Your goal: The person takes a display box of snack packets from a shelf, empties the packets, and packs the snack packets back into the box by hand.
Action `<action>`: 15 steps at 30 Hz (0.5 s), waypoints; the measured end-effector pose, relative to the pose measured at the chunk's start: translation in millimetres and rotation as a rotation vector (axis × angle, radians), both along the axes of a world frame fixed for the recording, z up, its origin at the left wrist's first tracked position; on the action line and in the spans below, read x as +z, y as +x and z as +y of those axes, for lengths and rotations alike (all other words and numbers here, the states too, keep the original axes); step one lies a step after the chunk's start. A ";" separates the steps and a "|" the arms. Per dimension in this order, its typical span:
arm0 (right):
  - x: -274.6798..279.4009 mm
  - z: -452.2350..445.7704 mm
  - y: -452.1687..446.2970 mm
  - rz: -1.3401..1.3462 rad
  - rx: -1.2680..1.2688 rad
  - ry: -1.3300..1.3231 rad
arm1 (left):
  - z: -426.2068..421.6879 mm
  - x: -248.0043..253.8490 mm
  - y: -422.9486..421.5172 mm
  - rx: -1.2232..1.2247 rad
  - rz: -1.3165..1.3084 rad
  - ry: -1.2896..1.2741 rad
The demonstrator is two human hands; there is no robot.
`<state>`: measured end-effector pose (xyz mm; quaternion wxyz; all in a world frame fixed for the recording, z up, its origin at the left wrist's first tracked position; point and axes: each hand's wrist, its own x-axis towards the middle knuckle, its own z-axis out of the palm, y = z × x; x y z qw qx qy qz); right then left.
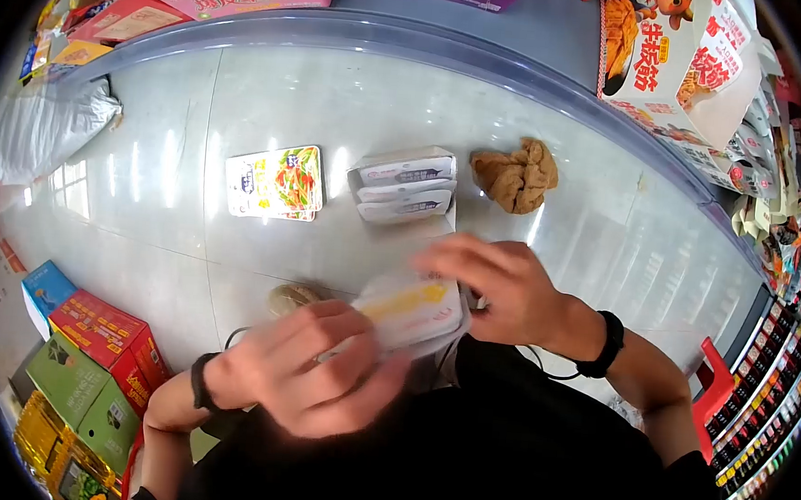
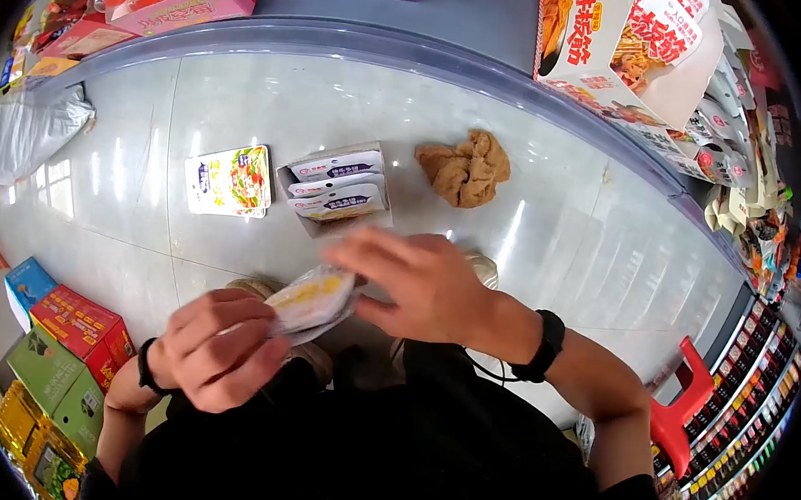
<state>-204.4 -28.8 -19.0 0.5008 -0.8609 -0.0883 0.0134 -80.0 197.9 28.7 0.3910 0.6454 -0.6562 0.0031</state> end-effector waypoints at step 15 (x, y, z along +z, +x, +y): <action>-41.6 5.5 -4.6 0.149 -0.159 -0.200 | -4.3 -70.9 9.2 0.157 0.102 0.230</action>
